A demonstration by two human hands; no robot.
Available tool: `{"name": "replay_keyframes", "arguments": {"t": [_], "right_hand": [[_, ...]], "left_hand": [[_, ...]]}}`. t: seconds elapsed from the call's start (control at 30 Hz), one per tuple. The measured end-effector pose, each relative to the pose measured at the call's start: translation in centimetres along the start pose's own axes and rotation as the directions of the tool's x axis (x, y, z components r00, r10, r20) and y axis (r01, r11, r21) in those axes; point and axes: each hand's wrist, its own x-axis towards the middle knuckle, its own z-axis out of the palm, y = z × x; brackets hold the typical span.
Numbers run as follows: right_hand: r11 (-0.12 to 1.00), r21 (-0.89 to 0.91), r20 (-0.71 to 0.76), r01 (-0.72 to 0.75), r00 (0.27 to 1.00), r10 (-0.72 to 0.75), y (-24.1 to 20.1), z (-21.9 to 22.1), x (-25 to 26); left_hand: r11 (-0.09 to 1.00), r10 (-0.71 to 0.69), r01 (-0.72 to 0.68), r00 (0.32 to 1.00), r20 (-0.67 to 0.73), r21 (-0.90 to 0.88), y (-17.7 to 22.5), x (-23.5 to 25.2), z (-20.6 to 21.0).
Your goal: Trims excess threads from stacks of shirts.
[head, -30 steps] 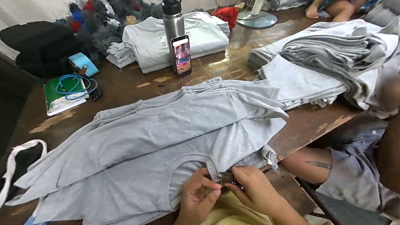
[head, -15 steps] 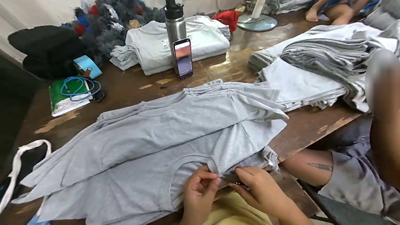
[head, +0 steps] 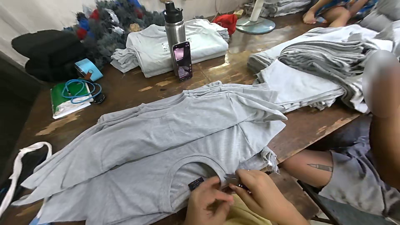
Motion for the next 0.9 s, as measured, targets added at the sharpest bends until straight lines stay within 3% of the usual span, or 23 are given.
{"name": "replay_keyframes", "arguments": {"t": [0.07, 0.13, 0.27, 0.33, 0.4, 0.47, 0.53, 0.7, 0.9], "right_hand": [[0.988, 0.148, -0.051, -0.034, 0.998, 0.042, -0.1, -0.4, 0.3], [0.950, 0.301, -0.046, -0.085, 0.994, 0.104, 0.0, -0.1, 1.2], [0.880, 0.371, 0.255, -0.298, 0.943, 0.212, 0.7, 0.8, 3.1], [0.896, 0.367, 0.223, -0.251, 0.959, 0.178, 0.9, 0.9, 3.2], [0.883, 0.446, 0.045, -0.149, 0.989, 0.144, 0.9, 1.3, 2.7], [0.823, 0.564, -0.144, -0.074, 0.972, 0.187, 1.0, 1.9, 2.2], [0.737, 0.674, -0.230, -0.042, 0.937, 0.264, 0.9, 2.0, 2.2], [0.526, 0.850, -0.199, -0.013, 0.918, 0.343, 0.5, 3.1, 2.3], [0.442, 0.896, -0.140, -0.024, 0.932, 0.335, -0.1, 4.0, 1.9]], "left_hand": [[0.973, 0.020, -0.047, 0.993, 0.118, 0.226, 1.0, -0.3, 0.1], [0.868, 0.061, -0.173, 0.967, 0.246, 0.465, 1.8, -0.5, 0.5], [0.697, 0.076, -0.309, 0.929, 0.362, 0.647, 1.5, -0.7, 1.2], [0.705, 0.157, -0.310, 0.946, 0.285, 0.638, 0.2, -0.6, 1.2], [0.772, 0.196, -0.246, 0.969, 0.149, 0.586, -0.8, -0.5, 1.3], [0.878, 0.154, -0.137, 0.988, 0.001, 0.458, -0.7, -0.1, 1.2], [0.949, 0.093, -0.056, 0.990, -0.106, 0.309, -0.7, 0.2, 0.9], [0.992, -0.063, 0.081, 0.982, -0.178, 0.099, -0.6, 0.5, 0.8], [0.954, -0.020, 0.067, 0.987, -0.160, 0.294, 0.1, 1.6, 1.4]]}}
